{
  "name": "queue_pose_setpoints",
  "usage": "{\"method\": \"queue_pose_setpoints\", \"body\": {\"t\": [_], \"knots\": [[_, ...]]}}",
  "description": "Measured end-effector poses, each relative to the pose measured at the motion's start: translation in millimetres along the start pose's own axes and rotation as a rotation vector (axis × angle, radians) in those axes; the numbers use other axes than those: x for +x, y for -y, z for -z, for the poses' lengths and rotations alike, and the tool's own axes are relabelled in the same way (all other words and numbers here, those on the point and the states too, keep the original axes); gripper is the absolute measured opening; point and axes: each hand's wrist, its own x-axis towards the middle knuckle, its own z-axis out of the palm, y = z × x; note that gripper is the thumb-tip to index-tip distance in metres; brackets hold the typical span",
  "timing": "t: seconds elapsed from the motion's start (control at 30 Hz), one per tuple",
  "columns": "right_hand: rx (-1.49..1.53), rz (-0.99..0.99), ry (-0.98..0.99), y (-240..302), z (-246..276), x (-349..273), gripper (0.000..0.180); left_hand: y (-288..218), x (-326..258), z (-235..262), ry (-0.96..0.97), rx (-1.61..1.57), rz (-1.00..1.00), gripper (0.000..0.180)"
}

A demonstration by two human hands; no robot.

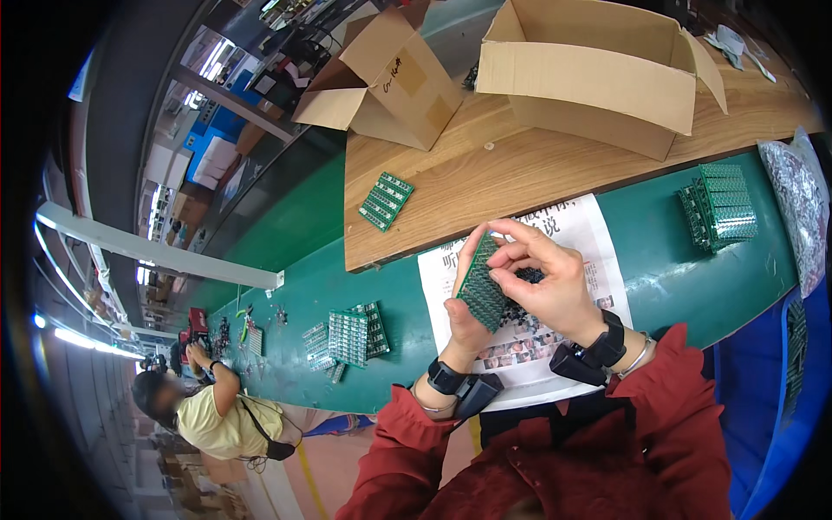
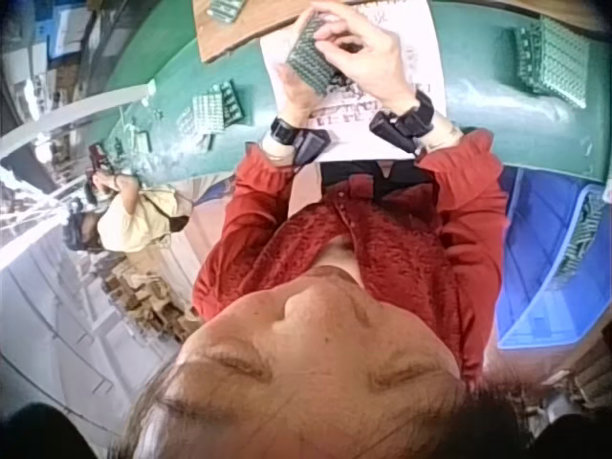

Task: The person inserts small black electronic components into green circuit boards by hand. They pick up components from a pile on the table and place them into the board's holes one by one, then set the board aside and pick up another.

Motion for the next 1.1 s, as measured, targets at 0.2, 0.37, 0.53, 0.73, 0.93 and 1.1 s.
{"method": "queue_pose_setpoints", "body": {"t": [0.2, 0.37, 0.53, 0.73, 0.93, 1.1], "knots": [[-0.031, 0.011, -0.003, 3.3, -0.1, 0.3, 0.046, 6.8, -2.7, 1.1, 0.019, 0.113, -0.012, 0.125], [-0.114, 0.09, 0.046, -2.3, 3.4, -1.0, 0.046, 8.3, -1.5, 2.2, -0.01, 0.13, -0.056, 0.121], [-0.051, 0.007, 0.006, 2.9, 0.7, -0.2, 0.044, 10.0, 0.5, 2.7, -0.086, 0.048, -0.093, 0.117], [-0.069, 0.024, 0.055, -5.2, -1.7, -2.7, 0.048, 5.3, -1.7, 1.3, -0.029, 0.096, -0.084, 0.113], [-0.044, -0.018, 0.04, 0.8, 1.2, -0.4, 0.05, 7.9, 1.1, 2.3, -0.158, -0.019, -0.134, 0.109], [-0.086, -0.11, 0.118, -3.8, -4.1, -5.5, 0.05, 5.2, -0.8, 0.8, -0.136, -0.016, -0.112, 0.109]]}}
